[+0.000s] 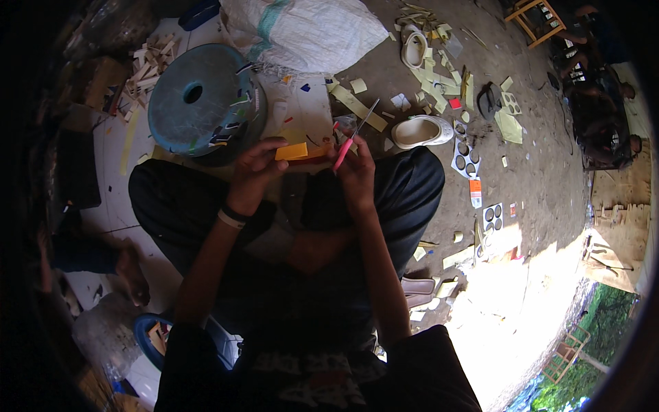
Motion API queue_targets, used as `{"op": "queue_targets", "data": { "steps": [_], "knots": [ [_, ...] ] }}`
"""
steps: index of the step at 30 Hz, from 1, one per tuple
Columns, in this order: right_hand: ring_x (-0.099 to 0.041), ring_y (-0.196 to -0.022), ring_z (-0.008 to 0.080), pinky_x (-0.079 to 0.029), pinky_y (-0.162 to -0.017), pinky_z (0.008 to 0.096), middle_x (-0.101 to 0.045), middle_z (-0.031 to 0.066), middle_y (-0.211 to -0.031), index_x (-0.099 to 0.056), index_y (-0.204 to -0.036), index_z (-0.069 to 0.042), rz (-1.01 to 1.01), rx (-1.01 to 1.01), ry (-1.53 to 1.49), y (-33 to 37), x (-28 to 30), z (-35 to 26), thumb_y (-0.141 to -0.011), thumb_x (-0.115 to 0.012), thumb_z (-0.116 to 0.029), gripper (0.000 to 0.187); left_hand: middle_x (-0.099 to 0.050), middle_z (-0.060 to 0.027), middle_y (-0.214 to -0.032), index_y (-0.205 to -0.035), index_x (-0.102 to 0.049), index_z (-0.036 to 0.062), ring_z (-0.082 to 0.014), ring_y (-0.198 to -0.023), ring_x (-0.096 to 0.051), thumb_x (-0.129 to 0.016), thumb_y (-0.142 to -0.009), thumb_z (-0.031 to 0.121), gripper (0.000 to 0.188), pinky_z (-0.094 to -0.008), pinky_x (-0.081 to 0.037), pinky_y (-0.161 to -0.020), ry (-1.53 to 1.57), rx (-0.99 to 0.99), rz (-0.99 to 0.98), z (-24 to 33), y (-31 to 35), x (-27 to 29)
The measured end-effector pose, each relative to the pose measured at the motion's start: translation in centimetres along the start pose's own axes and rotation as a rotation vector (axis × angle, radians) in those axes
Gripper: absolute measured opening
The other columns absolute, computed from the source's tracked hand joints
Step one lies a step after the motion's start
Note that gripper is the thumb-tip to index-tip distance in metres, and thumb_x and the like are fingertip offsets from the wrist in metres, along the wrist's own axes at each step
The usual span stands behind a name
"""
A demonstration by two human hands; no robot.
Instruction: The person sits on the floor and uses pink scissors to cut a yellow strip of tape into smaller pieces. They repeatedly fold and cut the tape, handling the pieces with both hands.
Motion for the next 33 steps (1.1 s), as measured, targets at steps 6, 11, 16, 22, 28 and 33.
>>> {"op": "queue_targets", "data": {
  "steps": [6, 11, 16, 22, 28, 33],
  "knots": [
    [-0.066, -0.091, 0.01, -0.051, -0.076, 0.0228, -0.074, 0.0078, -0.104, -0.064, -0.122, -0.006, 0.087, -0.016, 0.095, 0.2, 0.8, 0.5, -0.091, -0.076, -0.007, 0.034, -0.068, -0.0094, -0.12, -0.123, -0.065, 0.0001, -0.0177, -0.114, -0.063, -0.073, -0.086, -0.004, 0.038, -0.0325, -0.051, -0.1, -0.014, 0.014, -0.061, -0.5, 0.1, -0.6],
    [-0.066, -0.088, 0.009, -0.05, -0.075, 0.0223, -0.074, 0.0072, -0.1, -0.063, -0.122, -0.004, 0.095, -0.056, 0.011, 0.3, 0.6, 0.6, -0.09, -0.076, -0.005, 0.034, -0.071, -0.0091, -0.116, -0.12, -0.068, 0.0027, -0.0165, -0.108, -0.067, -0.075, -0.087, 0.0, 0.034, -0.0314, -0.053, -0.096, -0.618, -0.298, -0.202, 1.2, 0.3, -3.1],
    [-0.064, -0.08, 0.0082, -0.049, -0.072, 0.0222, -0.071, 0.0038, -0.093, -0.062, -0.121, -0.003, 0.059, -0.088, -0.034, 0.3, 0.4, 0.7, -0.09, -0.074, -0.006, 0.033, -0.073, -0.0107, -0.112, -0.118, -0.07, 0.0023, -0.0175, -0.107, -0.068, -0.075, -0.088, 0.004, 0.03, -0.03, -0.052, -0.094, -0.541, -0.188, -0.1, 0.3, 0.3, -2.7],
    [-0.062, -0.075, 0.0079, -0.048, -0.069, 0.0223, -0.069, 0.0017, -0.089, -0.063, -0.121, -0.003, -0.09, -0.164, -0.124, 0.3, -0.6, 1.5, -0.09, -0.074, -0.008, 0.033, -0.073, -0.0102, -0.109, -0.116, -0.069, 0.0004, -0.0151, -0.101, -0.069, -0.073, -0.092, 0.009, 0.026, -0.0288, -0.053, -0.088, -0.519, -0.125, -0.092, -0.5, 0.3, -2.3],
    [-0.065, -0.088, 0.0101, -0.052, -0.08, 0.0259, -0.071, 0.0045, -0.101, -0.063, -0.125, 0.0, -0.142, -0.072, 0.086, 0.2, -1.7, 0.9, -0.09, -0.077, -0.01, 0.039, -0.073, -0.0071, -0.097, -0.103, -0.071, 0.0014, -0.0134, -0.089, -0.069, -0.075, -0.092, 0.014, 0.017, -0.0275, -0.054, -0.079, -0.524, -0.202, 0.141, -0.1, -0.4, 0.8],
    [-0.064, -0.106, 0.0135, -0.051, -0.093, 0.0305, -0.069, 0.0072, -0.116, -0.061, -0.131, 0.0, -0.425, -0.016, 0.274, 1.3, -4.9, 0.8, -0.091, -0.077, -0.018, 0.047, -0.068, -0.0015, -0.095, -0.108, -0.069, 0.0041, -0.0078, -0.084, -0.062, -0.072, -0.096, 0.025, 0.024, -0.0233, -0.049, -0.074, -0.331, 0.026, 0.366, -1.0, 0.3, 4.9]
  ]
}}
Point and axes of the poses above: each hand's wrist, its own y-axis away from the middle knuckle, its own x-axis out of the back of the hand, z = x × y, the point moved 10 cm from there along -y, towards the middle knuckle
